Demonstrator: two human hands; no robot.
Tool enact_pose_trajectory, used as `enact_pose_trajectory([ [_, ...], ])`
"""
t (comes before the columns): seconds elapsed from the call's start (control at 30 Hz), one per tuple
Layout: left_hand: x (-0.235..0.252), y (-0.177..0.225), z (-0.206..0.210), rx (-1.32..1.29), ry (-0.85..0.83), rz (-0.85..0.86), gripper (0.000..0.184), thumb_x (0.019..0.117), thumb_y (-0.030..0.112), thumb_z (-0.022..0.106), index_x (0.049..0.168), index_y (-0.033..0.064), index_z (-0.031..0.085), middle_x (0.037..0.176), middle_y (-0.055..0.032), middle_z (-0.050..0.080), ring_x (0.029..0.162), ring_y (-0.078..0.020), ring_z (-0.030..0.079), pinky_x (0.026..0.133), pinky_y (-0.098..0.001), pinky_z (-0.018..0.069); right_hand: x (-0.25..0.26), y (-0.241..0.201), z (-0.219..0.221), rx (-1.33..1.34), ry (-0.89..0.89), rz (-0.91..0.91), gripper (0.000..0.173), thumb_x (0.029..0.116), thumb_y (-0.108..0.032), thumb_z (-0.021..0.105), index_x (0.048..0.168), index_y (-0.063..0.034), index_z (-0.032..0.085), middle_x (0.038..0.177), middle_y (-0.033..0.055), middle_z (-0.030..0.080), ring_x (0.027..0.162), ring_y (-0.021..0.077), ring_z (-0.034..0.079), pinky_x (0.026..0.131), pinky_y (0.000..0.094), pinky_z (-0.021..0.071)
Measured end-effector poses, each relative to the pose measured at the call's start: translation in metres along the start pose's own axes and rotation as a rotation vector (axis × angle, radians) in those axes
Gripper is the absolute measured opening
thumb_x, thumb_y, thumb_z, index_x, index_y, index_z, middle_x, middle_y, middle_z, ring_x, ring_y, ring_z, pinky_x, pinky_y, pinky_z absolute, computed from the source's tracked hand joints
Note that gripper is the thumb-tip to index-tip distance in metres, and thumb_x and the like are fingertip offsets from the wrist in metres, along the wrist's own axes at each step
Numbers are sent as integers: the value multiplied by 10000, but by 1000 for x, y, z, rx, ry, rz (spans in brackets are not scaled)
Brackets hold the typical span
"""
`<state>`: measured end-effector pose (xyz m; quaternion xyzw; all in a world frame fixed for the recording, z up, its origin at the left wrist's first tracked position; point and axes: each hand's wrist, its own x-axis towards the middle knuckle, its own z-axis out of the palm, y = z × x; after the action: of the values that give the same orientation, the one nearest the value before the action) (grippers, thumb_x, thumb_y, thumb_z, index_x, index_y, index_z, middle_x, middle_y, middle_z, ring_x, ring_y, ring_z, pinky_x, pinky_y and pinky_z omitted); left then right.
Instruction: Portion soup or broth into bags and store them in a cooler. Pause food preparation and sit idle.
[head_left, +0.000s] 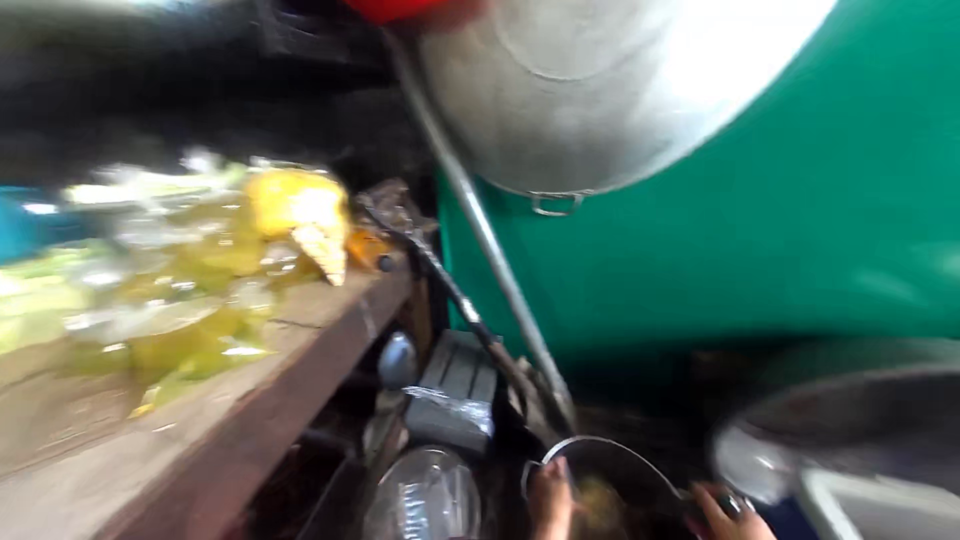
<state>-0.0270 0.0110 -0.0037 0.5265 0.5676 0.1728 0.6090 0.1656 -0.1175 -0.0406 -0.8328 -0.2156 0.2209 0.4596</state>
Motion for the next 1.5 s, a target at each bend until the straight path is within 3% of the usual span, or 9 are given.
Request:
enact_pose_trajectory([
  [0.17,52,-50,21,-29,-11,38,463,1113,372,423,1349,37,639,1238,-263,662,994,-396,706,876,-570,576,-3,-69,-30,-30,71,-110,260,1005,-276,616,1115,-60,712,835,96,729,687,216,713,678,460,602],
  [0.47,41,-37,27,-204,37,-36,451,1122,342,408,1428,58,579,1281,-273,622,869,-353,710,751,-491,596,-58,-131,16,-297,131,-692,211,925,-240,650,972,-59,748,820,95,729,718,233,724,640,445,598],
  [0.67,93,-85,52,-50,173,218,432,1109,344,433,1308,59,690,1233,-183,708,1196,-315,653,1065,-555,468,-109,-115,35,-520,118,-1186,96,869,-232,702,893,-140,707,789,72,648,539,192,636,404,338,508],
  [0.73,92,-80,53,-88,145,162,436,1112,353,425,1339,69,667,1247,-186,697,1137,-311,678,1000,-545,518,-105,-107,27,-533,138,-1251,84,900,-240,674,901,-159,695,793,46,643,561,171,630,416,314,501],
  [0.83,81,-69,50,-228,79,76,422,1119,336,419,1336,53,644,1168,-228,684,816,-337,729,697,-523,617,-82,-95,14,-438,257,-1161,94,894,-242,667,886,-157,707,806,36,667,588,151,649,435,314,520],
  [0.97,53,-41,34,-131,14,20,411,1134,290,366,1312,52,650,1296,-200,638,914,-308,703,754,-462,586,-36,-53,10,-346,304,-810,216,926,-260,608,923,-101,754,834,72,704,668,206,699,530,389,565],
  [1.1,55,-48,33,-111,-6,108,394,1128,233,380,1242,3,678,1284,-205,656,1027,-338,701,840,-531,592,-14,9,25,-409,-78,-353,280,998,-268,593,1142,-77,738,1105,187,715,988,349,715,849,533,574],
  [1.2,49,-43,31,-117,-26,76,393,1133,246,374,1261,14,663,1293,-190,647,843,-294,718,696,-449,605,-14,47,43,-428,-215,-131,298,1019,-271,588,1223,-92,710,1240,205,671,1096,377,680,928,548,542],
  [1.5,30,-32,30,-187,-35,-24,385,1133,265,385,1301,26,636,1318,-201,608,796,-254,684,658,-375,574,-34,59,41,-156,284,212,674,910,-222,755,1494,-42,472,1473,314,467,1297,508,529,977,640,502],
])
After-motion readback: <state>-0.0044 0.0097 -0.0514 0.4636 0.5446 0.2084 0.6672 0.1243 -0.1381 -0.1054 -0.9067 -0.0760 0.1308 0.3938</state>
